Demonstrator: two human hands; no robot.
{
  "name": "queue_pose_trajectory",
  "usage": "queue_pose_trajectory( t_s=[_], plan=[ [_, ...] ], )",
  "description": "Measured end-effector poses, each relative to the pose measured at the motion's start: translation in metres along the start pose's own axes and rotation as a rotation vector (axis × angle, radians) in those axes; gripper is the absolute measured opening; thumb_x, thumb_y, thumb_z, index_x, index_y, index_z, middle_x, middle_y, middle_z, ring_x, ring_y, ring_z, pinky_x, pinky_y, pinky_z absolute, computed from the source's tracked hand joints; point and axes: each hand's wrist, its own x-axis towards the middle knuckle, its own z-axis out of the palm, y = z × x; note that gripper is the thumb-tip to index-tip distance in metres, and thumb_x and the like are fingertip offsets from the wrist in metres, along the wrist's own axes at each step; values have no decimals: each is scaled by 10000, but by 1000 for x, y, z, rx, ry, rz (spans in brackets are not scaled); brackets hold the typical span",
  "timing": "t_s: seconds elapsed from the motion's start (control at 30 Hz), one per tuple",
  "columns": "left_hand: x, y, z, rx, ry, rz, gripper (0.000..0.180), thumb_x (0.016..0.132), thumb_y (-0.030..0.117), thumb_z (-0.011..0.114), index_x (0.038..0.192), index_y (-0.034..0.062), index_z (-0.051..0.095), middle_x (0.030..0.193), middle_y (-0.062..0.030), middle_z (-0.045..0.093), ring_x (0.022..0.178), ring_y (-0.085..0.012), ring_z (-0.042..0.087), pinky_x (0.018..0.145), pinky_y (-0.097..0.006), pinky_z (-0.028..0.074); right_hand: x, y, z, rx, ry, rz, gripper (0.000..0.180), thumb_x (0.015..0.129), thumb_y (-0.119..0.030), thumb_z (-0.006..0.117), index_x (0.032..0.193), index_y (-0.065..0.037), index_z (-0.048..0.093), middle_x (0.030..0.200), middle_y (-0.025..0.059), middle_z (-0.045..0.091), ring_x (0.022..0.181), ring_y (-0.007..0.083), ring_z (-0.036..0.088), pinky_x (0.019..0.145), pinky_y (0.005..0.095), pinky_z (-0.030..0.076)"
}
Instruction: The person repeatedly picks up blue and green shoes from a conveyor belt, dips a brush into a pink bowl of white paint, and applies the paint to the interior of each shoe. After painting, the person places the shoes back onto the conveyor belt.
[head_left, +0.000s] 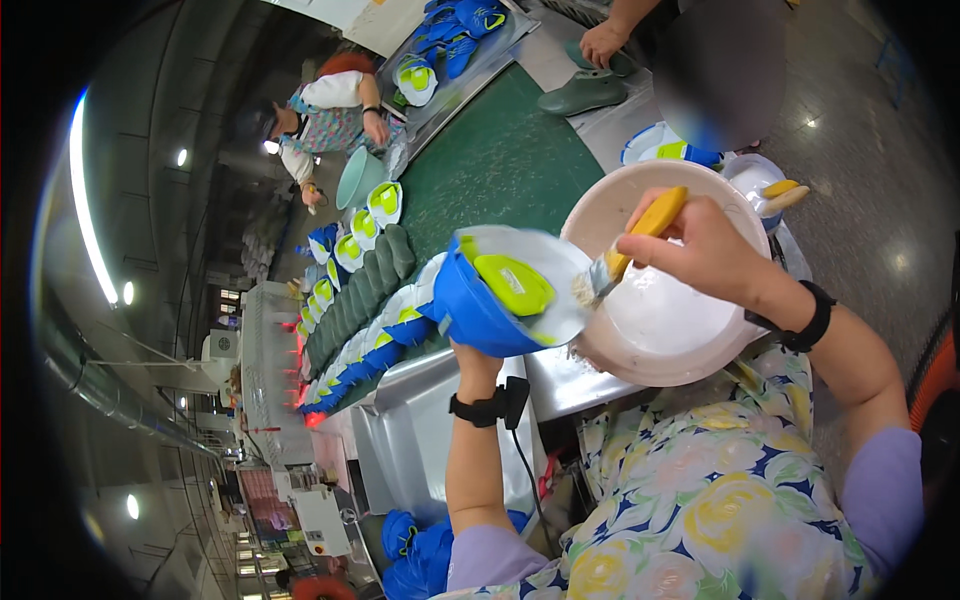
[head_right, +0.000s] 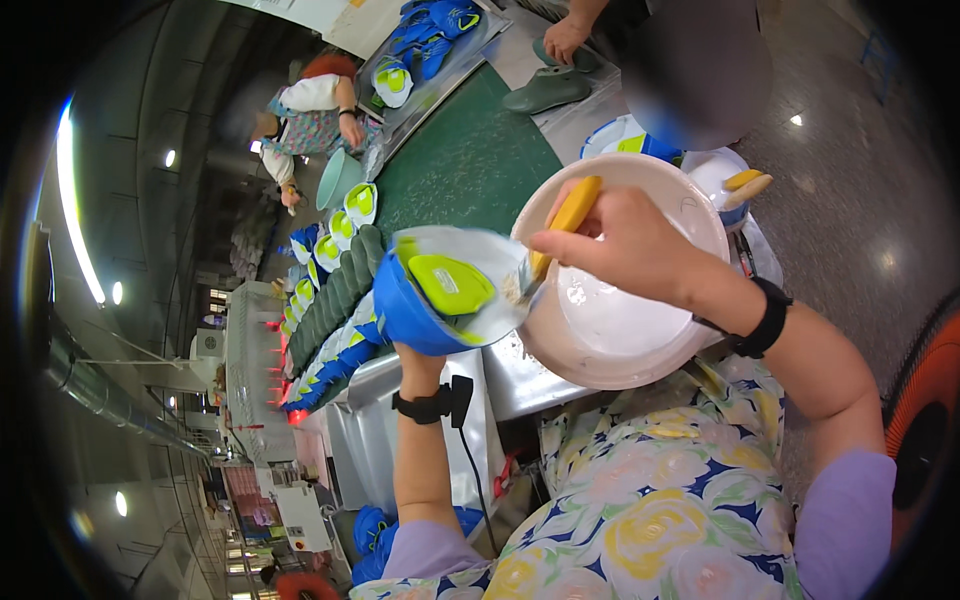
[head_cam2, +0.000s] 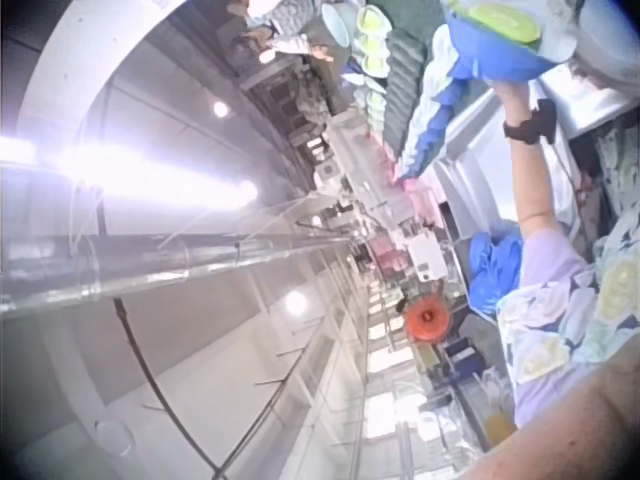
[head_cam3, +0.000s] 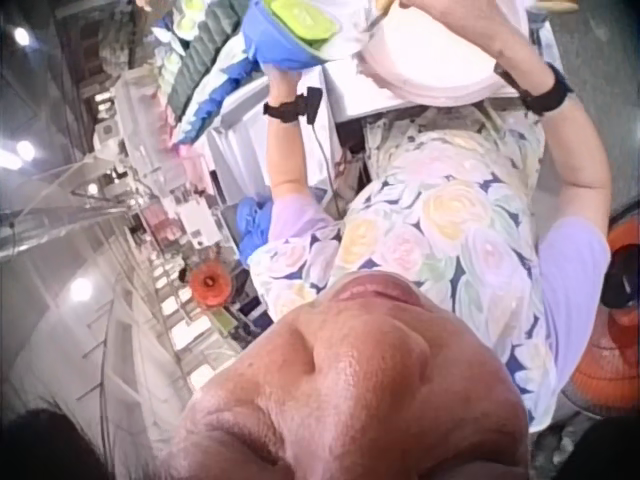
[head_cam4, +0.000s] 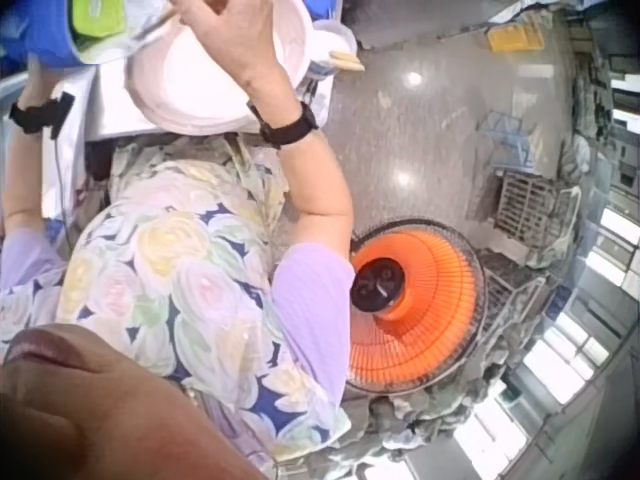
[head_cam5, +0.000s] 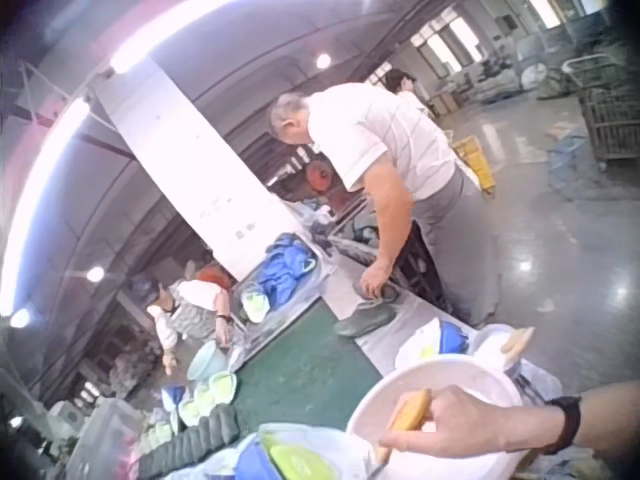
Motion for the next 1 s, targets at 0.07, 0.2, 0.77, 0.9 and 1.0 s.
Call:
queue_pose_trajectory(
  t_s=[0.07,0.2,0.77,0.9,1.0],
  plan=[
    [14,74,47,-611,-240,-342,606,958,398,645,1447,82,478,1403,-115,573,1259,-275,590,1049,-447,512,-2,-1,-13,-93,90,-184,190,899,-161,752,1019,-46,661,933,58,706,854,134,683,735,263,545],
    [-17,75,81,-823,-557,-332,641,949,442,644,1447,72,480,1410,-135,569,1261,-286,592,1057,-459,511,3,-8,-13,-242,-24,-535,204,910,-177,741,1042,-40,667,937,102,698,837,229,685,740,326,529],
    [-37,81,105,-579,-390,-192,745,909,536,671,1472,93,465,1436,-139,550,1295,-307,564,1079,-483,491,40,11,0,-444,-214,-428,194,872,-173,700,881,-17,584,793,187,675,734,356,678,668,395,527],
    [-28,74,85,-685,-325,-468,717,931,520,643,1476,92,457,1425,-146,559,1278,-313,579,1067,-487,501,34,3,-11,-534,-316,-116,203,871,-177,717,988,-22,660,829,169,704,771,297,691,694,359,525],
    [-29,74,78,-896,-315,-518,646,983,521,541,1457,87,480,1384,-155,592,1227,-321,618,1032,-493,525,24,5,-22,-567,-357,8,210,867,-178,724,984,-19,656,810,166,694,774,286,688,693,346,514]
  ],
)
